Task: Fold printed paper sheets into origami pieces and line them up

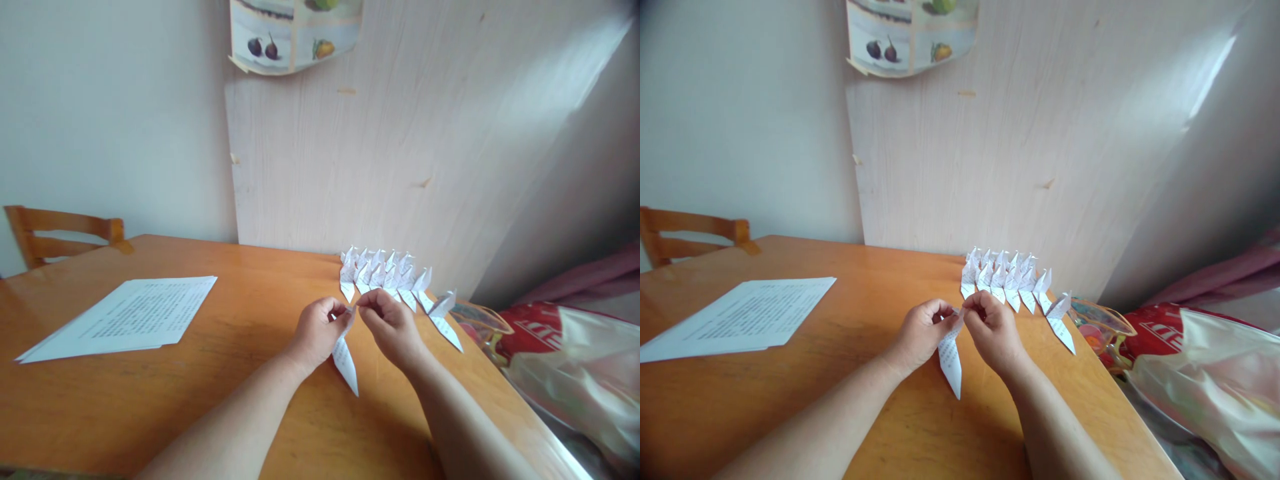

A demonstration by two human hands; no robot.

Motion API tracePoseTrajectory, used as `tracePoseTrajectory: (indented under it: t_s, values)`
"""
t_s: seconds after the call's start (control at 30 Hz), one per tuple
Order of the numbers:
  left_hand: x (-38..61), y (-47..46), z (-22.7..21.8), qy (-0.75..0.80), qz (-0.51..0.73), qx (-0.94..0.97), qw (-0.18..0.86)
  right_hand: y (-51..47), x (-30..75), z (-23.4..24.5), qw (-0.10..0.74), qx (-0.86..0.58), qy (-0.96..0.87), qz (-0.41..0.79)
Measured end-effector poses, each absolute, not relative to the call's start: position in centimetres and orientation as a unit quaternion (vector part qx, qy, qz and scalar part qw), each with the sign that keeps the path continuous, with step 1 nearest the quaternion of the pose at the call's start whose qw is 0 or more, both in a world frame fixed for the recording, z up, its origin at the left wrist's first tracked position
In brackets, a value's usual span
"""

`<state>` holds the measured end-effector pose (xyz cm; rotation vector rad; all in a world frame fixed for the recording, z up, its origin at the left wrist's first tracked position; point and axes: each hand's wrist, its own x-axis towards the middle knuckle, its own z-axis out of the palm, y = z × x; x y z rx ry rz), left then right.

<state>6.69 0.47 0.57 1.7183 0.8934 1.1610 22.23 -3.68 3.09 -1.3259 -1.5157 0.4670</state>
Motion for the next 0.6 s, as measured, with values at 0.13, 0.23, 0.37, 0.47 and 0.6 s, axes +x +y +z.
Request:
tracePoseTrajectory:
  t_s: [0.13, 0.23, 0.37, 0.47, 0.6]
  values:
    - [6.67, 0.36, 0.6, 0.347, 0.476, 0.738, 0.328, -4.14, 21.9, 3.08, 0.459, -0.538, -0.694, 0.137]
    - [6.73, 0.26, 0.7, 0.342, 0.479, 0.749, 0.303, -4.1, 21.89, 2.86, 0.413, -0.553, -0.717, 0.099]
    - [6.81, 0.23, 0.65, 0.338, 0.474, 0.758, 0.296, -3.94, 22.02, 2.77, 0.4, -0.565, -0.718, 0.072]
    - [6.8, 0.24, 0.56, 0.336, 0.471, 0.76, 0.295, -3.97, 22.1, 2.88, 0.406, -0.557, -0.721, 0.072]
    - [6.83, 0.17, 0.54, 0.333, 0.469, 0.751, 0.324, -4.16, 22.15, 3.12, 0.419, -0.552, -0.715, 0.093]
